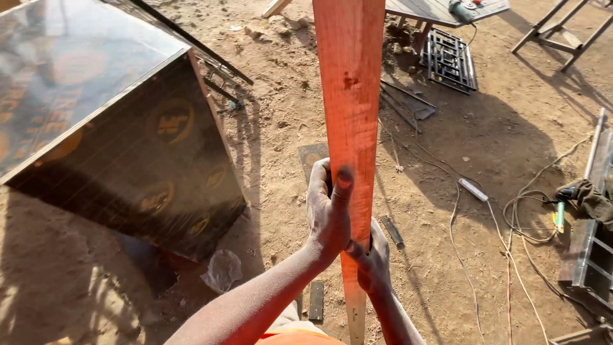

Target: Sanding wooden planks with an angle grinder and moving them to a storage container

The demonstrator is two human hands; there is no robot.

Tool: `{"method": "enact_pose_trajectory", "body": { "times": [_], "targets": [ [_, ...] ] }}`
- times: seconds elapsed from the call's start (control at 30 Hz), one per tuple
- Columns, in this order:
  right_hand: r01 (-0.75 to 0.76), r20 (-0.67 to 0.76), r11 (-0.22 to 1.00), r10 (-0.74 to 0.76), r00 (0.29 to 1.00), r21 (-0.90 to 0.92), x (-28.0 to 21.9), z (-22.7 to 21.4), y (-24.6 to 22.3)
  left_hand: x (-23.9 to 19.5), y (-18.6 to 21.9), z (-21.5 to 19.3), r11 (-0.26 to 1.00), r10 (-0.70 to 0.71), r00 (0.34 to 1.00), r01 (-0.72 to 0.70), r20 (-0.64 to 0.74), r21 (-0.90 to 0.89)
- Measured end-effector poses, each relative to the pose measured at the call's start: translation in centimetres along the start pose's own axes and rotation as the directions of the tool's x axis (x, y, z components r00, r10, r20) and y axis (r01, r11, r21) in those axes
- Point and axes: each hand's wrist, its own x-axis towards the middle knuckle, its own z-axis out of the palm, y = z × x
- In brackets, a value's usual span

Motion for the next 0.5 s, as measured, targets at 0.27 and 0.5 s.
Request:
{"method": "enact_pose_trajectory", "body": {
  "times": [0.27, 0.5],
  "targets": [
    [-0.156, -0.238, 0.967, 0.106, 0.965, -0.200, 12.6, -3.7, 5.2, 11.6, -4.7, 7.6, 0.980, -0.149, 0.978, 0.127, 0.143, 0.152],
    [-0.050, -0.356, 0.998, 0.037, 0.934, -0.028, 24.9, -10.3, 8.1, 21.4, -7.6, 17.8, 0.996, -0.061, 0.928, 0.083, 0.369, -0.043]
  ]
}}
